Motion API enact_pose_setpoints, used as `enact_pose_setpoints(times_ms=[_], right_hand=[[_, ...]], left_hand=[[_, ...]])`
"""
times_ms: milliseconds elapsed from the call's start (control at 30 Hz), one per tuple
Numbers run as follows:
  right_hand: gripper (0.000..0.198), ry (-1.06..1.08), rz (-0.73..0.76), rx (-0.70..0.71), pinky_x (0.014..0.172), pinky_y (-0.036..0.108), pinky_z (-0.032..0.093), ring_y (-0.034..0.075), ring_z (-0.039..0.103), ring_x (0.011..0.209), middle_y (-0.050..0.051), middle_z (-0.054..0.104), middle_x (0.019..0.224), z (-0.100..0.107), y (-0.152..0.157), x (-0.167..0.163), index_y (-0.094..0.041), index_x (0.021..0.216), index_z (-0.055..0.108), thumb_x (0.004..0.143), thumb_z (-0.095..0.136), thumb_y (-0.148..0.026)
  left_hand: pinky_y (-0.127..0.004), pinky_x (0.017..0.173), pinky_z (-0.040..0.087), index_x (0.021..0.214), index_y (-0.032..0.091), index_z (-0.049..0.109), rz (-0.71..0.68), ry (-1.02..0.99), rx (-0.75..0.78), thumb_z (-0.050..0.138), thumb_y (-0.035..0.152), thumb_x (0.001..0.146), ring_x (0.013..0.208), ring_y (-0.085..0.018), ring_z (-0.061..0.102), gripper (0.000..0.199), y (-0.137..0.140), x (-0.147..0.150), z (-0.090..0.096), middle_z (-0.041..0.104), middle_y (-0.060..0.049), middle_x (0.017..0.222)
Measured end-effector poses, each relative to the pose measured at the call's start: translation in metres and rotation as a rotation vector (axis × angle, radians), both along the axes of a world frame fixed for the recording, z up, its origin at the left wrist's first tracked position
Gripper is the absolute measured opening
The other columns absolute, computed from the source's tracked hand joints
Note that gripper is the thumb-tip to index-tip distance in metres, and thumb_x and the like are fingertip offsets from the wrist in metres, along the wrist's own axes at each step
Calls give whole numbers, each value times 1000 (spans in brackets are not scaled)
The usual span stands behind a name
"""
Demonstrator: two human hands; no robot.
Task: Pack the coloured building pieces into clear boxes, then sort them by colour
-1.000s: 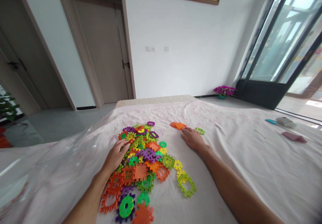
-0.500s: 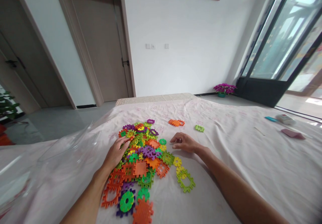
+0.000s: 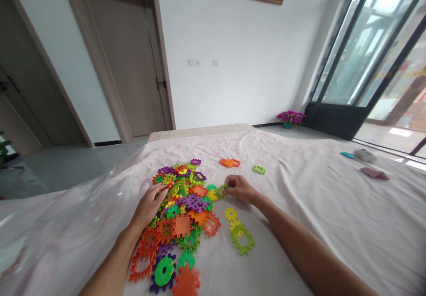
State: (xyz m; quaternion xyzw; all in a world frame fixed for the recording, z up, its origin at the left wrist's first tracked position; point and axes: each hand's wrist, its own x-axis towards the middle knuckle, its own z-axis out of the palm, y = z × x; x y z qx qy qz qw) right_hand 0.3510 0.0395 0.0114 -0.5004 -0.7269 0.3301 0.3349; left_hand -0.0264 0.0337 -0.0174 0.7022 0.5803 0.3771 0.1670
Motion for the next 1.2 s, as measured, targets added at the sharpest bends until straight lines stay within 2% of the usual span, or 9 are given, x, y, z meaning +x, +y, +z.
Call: enact_pose_setpoints(times_ms=[167, 300, 433, 600, 733, 833, 1000, 1100, 1200], right_hand=[[18, -128, -555, 281, 59, 26, 39, 15, 54, 58, 0, 61, 64, -1, 17, 43, -20, 76, 62, 72, 64, -38], [22, -294, -807, 389, 72, 29, 44, 18, 62, 77, 6, 68, 93, -3, 20, 90, -19, 92, 67, 78, 51, -24], [45, -512, -801, 287, 85, 30, 44, 22, 61, 98, 12, 61, 124, -11, 19, 116, -15, 112, 67, 73, 47, -9], [52, -663, -756, 183, 98, 38, 38, 28, 50, 120, 9, 63, 126, -17, 17, 116, -20, 119, 67, 74, 45, -6], [49, -675, -761, 244, 103, 46, 33, 31, 42, 129, 7, 58, 133, -14, 15, 109, -23, 118, 68, 78, 45, -7], [43, -604, -638, 374, 103, 44, 35, 28, 46, 124, 8, 62, 128, -10, 16, 94, -22, 116, 69, 80, 48, -10], [26, -341, -194, 471, 97, 40, 43, 22, 59, 105, 6, 69, 110, -7, 10, 39, -24, 107, 69, 86, 55, -23], [28, -242, 48, 499, 97, 39, 45, 21, 59, 108, 7, 68, 114, -2, -4, 2, -24, 115, 66, 90, 54, -30], [38, -255, 239, 550, 103, 41, 41, 22, 52, 121, 9, 60, 130, 6, -16, -24, -24, 130, 56, 93, 50, -32]], left_hand=[[-42, 111, 34, 112, 22, 68, 3, 1, -3, 45, 55, 86, 126, -25, 50, 47, 0, 0, 0, 60, -8, 128], [-42, 111, 34, 112, 21, 67, -2, -2, 3, 45, 55, 87, 126, -25, 50, 48, 1, 0, -1, 60, -8, 128], [-42, 111, 33, 114, 20, 66, -13, 5, 0, 44, 55, 87, 126, -24, 50, 49, 1, 0, -1, 59, -9, 129], [-42, 111, 34, 114, 21, 67, -9, 13, -5, 44, 55, 87, 126, -24, 50, 49, 1, -1, -2, 59, -9, 130], [-42, 111, 33, 115, 20, 66, -16, 8, -4, 44, 55, 88, 126, -24, 49, 49, 2, -2, -4, 58, -10, 130], [-42, 111, 34, 114, 21, 66, -12, 4, 4, 45, 54, 88, 126, -24, 50, 48, 2, -2, -4, 59, -9, 130], [-41, 110, 35, 113, 21, 67, -10, 12, 11, 45, 53, 88, 125, -24, 51, 46, 0, 0, 0, 60, -8, 128], [-42, 110, 35, 114, 22, 67, -10, 11, 6, 44, 52, 88, 126, -24, 50, 46, -1, 0, 1, 59, -8, 129], [-42, 111, 34, 114, 21, 66, -15, 9, 0, 44, 52, 89, 126, -24, 49, 46, 0, 0, 0, 58, -9, 130]])
